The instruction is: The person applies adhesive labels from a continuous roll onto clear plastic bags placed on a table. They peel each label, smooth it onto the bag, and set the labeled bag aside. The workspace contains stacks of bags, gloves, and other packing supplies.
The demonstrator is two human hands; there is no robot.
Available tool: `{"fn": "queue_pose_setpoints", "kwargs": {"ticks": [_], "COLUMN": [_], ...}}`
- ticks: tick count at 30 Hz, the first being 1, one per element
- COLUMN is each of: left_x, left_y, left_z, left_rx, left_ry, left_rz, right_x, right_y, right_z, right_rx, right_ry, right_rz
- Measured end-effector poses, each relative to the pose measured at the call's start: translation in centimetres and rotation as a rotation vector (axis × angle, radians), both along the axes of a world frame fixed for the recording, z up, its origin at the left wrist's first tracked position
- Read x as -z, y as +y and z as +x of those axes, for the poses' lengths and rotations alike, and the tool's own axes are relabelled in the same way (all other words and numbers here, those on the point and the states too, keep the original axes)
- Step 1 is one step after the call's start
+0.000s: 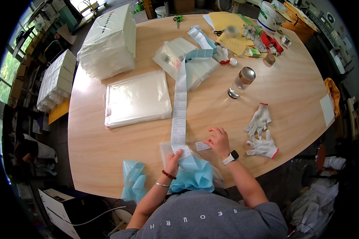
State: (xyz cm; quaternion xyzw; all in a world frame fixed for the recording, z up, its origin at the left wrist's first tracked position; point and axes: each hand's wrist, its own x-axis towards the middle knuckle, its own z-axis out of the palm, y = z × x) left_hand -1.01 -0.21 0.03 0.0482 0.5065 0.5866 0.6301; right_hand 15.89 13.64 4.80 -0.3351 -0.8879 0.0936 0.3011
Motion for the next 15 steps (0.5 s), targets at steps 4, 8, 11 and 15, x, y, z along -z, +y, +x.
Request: {"fn": "queue_pose_setpoints", "kwargs": {"ticks": [4,8,11,15], "left_x": [0.2,-2.9,-4.1,-0.1], "left_y": [0.0,0.6,0.8,0.4], "left_z": [0.0,-0.1,-0.2,0.6], "left_rx": [0.017,0.013,0.096,0.174], "left_ry": [0.011,-0.072,-0.105,0.150], "left_rz": [0.007,0.096,0.132,0.066], "right_x": [1.7,1.3,1.9,3.2], "right_y": [-1.6,-5.4,-6.8,-6.8], "right_z": [0.2,-0.6,-0.8,-1.1], "right_rx": [-0.011,-0.201,-0.388,-0.018], "right_ry": [0.240,0.231,0.079,0.560], "right_rz": [-0.506,-0.861,-0.696,-1.311]}}
